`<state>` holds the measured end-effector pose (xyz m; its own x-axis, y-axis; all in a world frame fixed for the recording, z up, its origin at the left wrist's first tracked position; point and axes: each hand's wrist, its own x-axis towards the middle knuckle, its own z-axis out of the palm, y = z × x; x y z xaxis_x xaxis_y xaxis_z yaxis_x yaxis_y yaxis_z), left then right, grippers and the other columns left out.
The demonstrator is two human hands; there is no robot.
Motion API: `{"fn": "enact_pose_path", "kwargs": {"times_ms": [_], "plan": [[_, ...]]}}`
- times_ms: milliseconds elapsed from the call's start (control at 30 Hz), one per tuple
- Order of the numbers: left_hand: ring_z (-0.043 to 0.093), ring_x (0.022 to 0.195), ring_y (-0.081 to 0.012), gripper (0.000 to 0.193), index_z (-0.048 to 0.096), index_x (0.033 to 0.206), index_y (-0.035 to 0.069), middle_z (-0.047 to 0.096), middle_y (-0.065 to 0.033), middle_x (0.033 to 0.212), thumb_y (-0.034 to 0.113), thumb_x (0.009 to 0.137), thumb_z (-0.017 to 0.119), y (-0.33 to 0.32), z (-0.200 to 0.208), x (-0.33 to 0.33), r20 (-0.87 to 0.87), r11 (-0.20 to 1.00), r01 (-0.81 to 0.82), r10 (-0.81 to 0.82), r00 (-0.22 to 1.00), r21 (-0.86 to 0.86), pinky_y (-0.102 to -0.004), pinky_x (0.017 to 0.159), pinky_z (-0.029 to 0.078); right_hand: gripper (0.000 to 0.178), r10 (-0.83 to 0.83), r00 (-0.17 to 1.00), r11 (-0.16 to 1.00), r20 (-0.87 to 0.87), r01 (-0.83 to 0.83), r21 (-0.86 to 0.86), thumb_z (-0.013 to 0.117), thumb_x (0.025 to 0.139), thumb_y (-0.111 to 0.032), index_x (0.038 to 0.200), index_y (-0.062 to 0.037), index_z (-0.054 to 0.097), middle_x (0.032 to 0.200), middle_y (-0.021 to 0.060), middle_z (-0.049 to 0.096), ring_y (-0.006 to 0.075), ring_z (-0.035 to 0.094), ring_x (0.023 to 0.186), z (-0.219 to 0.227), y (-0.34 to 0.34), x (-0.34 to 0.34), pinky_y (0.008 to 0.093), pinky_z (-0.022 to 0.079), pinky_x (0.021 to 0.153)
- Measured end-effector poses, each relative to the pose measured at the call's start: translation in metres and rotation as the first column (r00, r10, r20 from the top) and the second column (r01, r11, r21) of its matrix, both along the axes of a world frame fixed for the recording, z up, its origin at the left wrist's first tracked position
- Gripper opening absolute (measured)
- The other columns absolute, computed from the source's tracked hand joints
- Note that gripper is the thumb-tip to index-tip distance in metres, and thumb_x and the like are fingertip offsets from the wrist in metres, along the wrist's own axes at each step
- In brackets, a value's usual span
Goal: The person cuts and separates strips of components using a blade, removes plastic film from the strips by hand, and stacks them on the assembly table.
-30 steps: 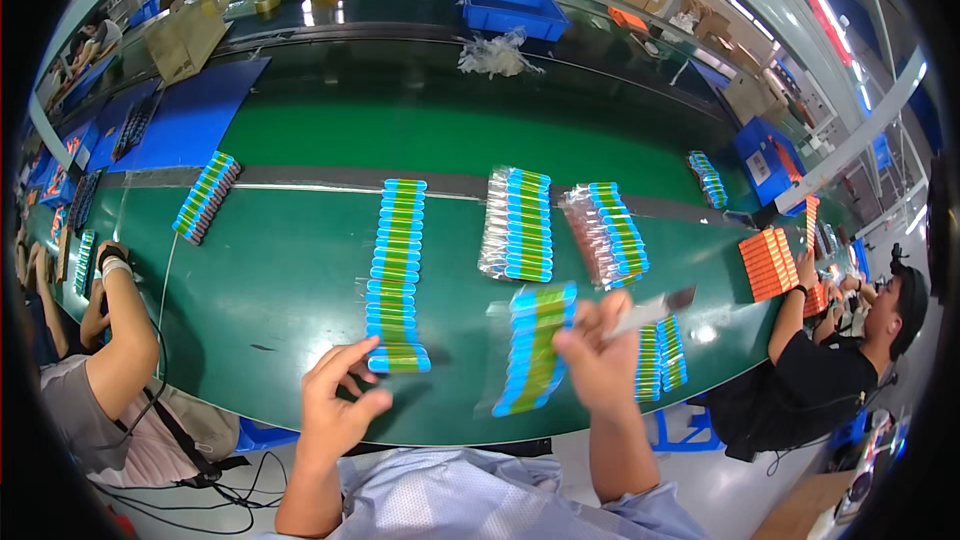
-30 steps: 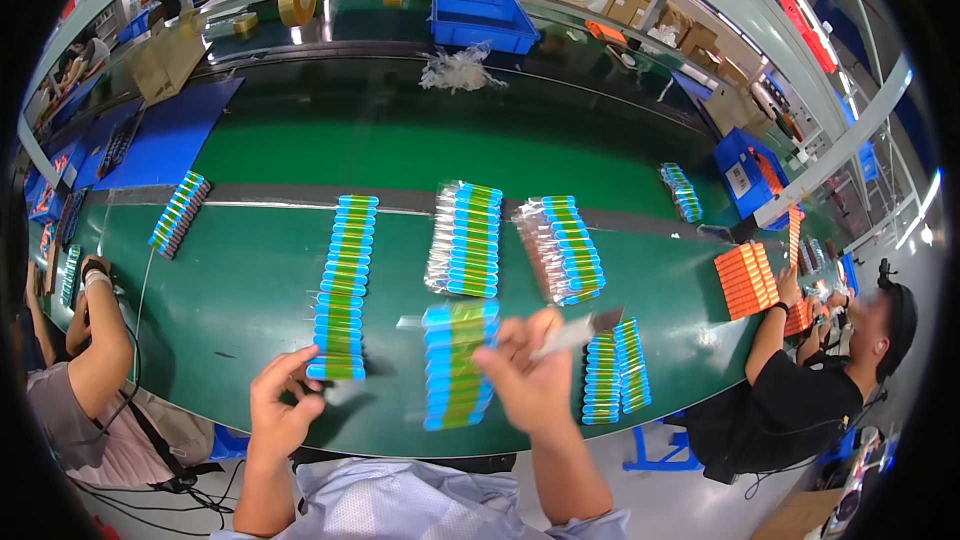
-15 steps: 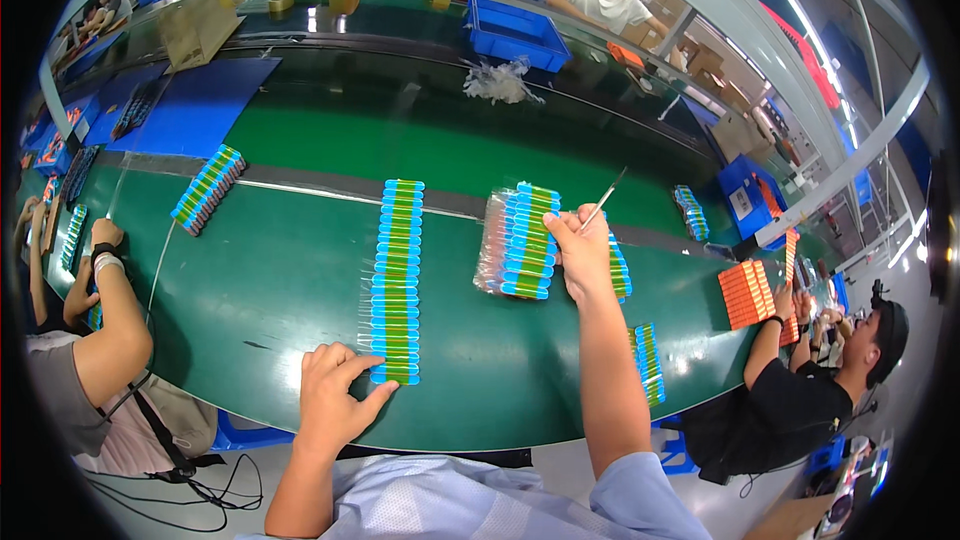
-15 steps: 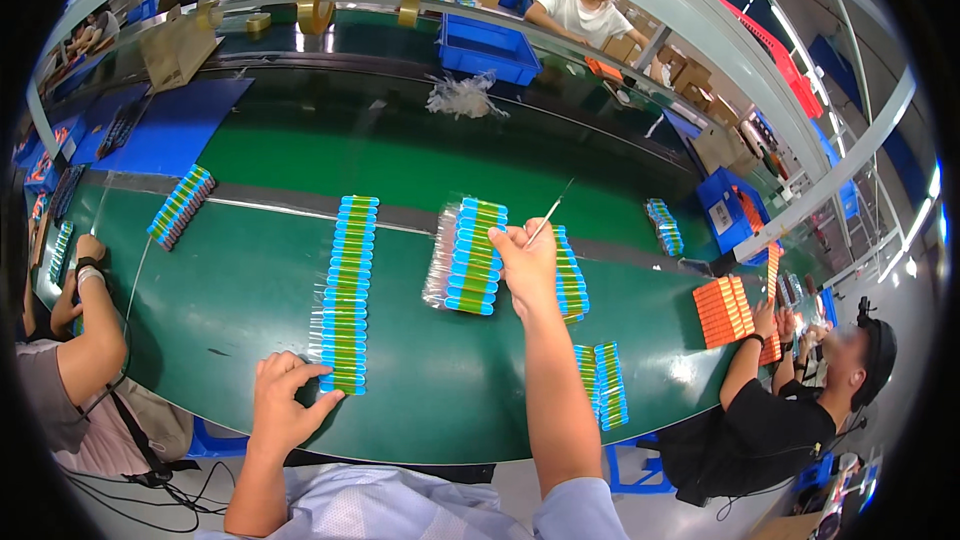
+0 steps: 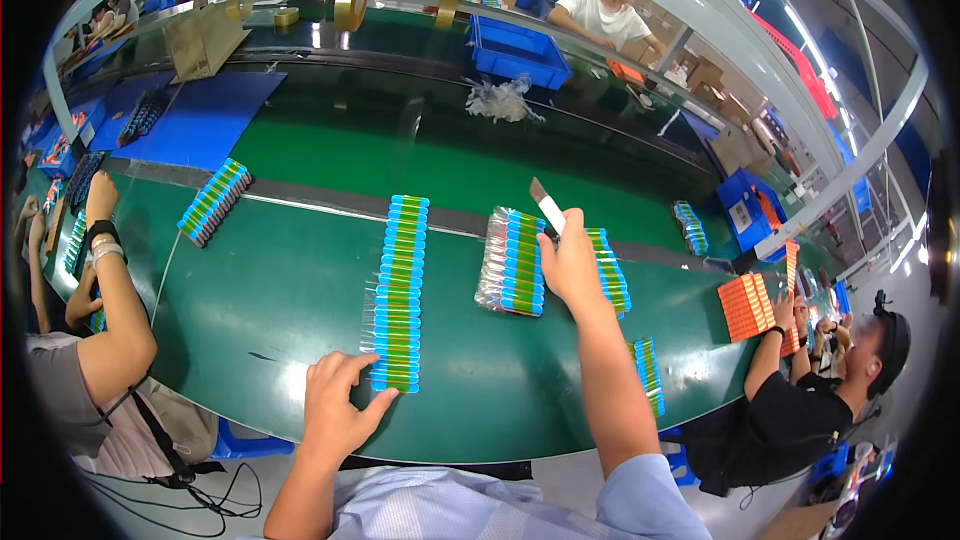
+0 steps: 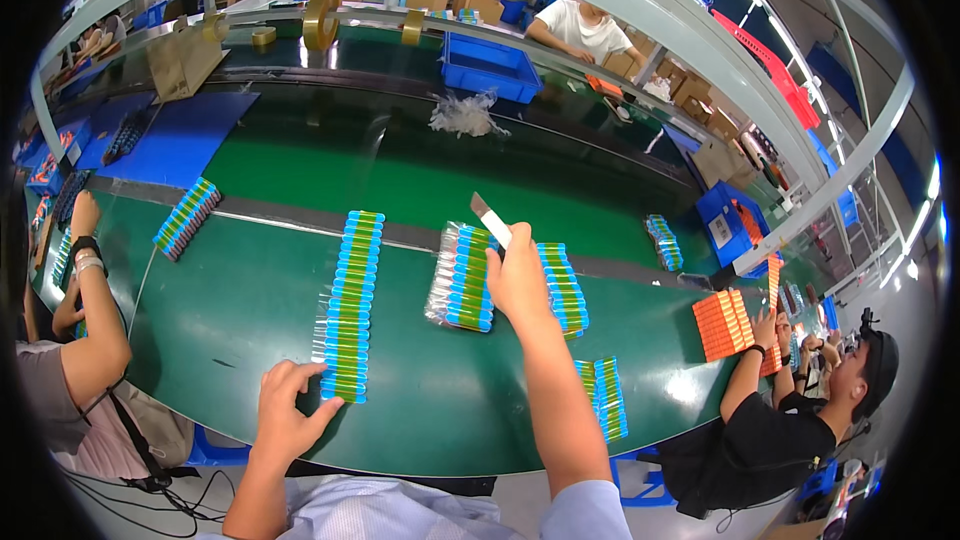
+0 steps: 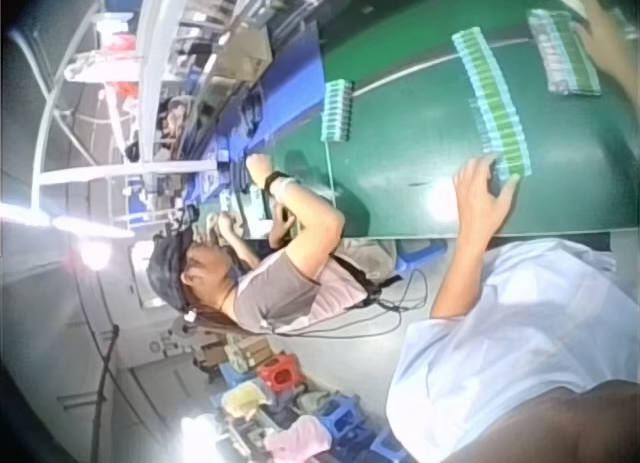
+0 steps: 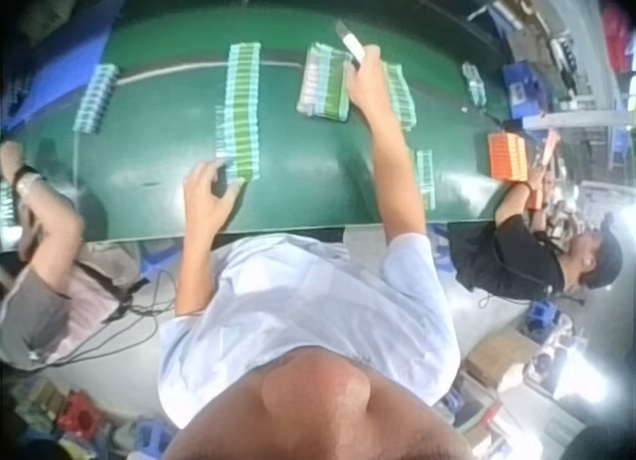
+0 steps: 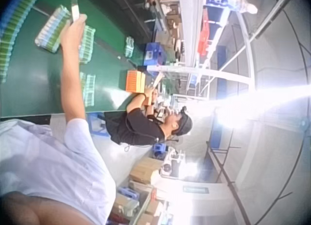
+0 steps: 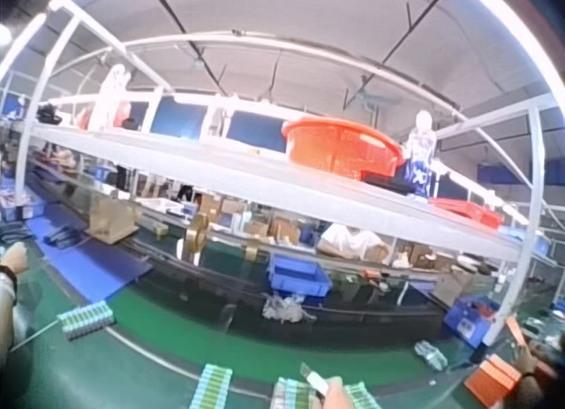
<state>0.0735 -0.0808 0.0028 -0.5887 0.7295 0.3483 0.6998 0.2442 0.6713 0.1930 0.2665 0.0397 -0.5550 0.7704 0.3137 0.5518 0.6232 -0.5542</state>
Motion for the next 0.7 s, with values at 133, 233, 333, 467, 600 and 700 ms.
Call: {"fn": "enact_pose_path", "kwargs": {"times_ms": [133,233,333,467,600,700], "plan": [[0.051,0.077,-0.0223,0.044,0.071,0.109,0.008,0.052,-0.0050,0.080,0.014,0.068,0.087,0.009,0.016,0.003,0.070,0.996,-0.062,0.058,0.996,0.060,-0.0359,0.069,0.042,0.033,0.181,0.983,0.983,0.007,-0.181,0.018,0.070,0.091,-0.006,0.111,-0.0014,0.044,0.096,0.0255,0.066,0.0485,0.063,0.097,0.005,0.022,-0.003,0.0549,0.049,0.083],[0.056,0.082,-0.0243,0.043,0.071,0.113,0.009,0.057,-0.0059,0.085,0.019,0.075,0.086,0.022,0.036,0.008,0.118,0.978,0.184,-0.195,0.974,0.094,-0.0369,0.073,0.046,0.039,0.184,0.947,0.956,0.264,-0.235,0.176,0.075,0.084,-0.005,0.109,-0.0030,0.046,0.099,0.0219,0.068,0.0452,0.065,0.097,0.017,0.022,-0.014,0.0527,0.051,0.082],[0.058,0.085,-0.0262,0.045,0.069,0.118,0.009,0.058,-0.0058,0.087,0.024,0.079,0.085,0.044,0.041,0.020,0.153,0.937,0.348,-0.350,0.924,0.042,-0.0377,0.076,0.048,0.041,0.274,0.953,0.961,0.125,-0.277,0.006,0.077,0.081,-0.003,0.108,-0.0036,0.046,0.099,0.0188,0.069,0.0422,0.066,0.097,0.006,0.042,-0.015,0.0496,0.052,0.083],[0.062,0.097,-0.0299,0.053,0.063,0.129,0.009,0.062,-0.0094,0.098,0.033,0.084,0.081,0.070,0.034,0.034,0.181,0.868,0.497,-0.486,0.855,-0.014,-0.0404,0.084,0.051,0.044,0.273,0.939,0.946,0.207,-0.223,-0.237,0.079,0.078,0.000,0.107,-0.0028,0.046,0.098,0.0130,0.070,0.0263,0.069,0.091,0.010,0.063,-0.027,0.0404,0.054,0.081],[0.063,0.104,-0.0331,0.058,0.057,0.132,0.004,0.062,-0.0141,0.110,0.035,0.087,0.077,0.095,0.038,0.036,0.300,0.837,0.541,-0.499,0.813,-0.075,-0.0437,0.089,0.051,0.043,0.325,0.904,0.925,0.280,-0.242,-0.292,0.078,0.078,0.000,0.106,-0.0025,0.047,0.095,0.0110,0.069,0.0222,0.067,0.086,0.033,0.064,-0.030,0.0367,0.054,0.078],[0.062,0.097,-0.0274,0.061,0.055,0.136,0.008,0.059,-0.0108,0.110,0.036,0.087,0.079,0.101,0.039,0.034,0.314,0.881,0.471,-0.433,0.845,-0.052,-0.0385,0.086,0.052,0.040,0.421,0.870,0.902,0.256,-0.369,-0.225,0.077,0.077,0.002,0.104,-0.0017,0.046,0.092,0.0082,0.066,0.0191,0.066,0.084,0.041,0.064,-0.022,0.0343,0.053,0.075]]}}
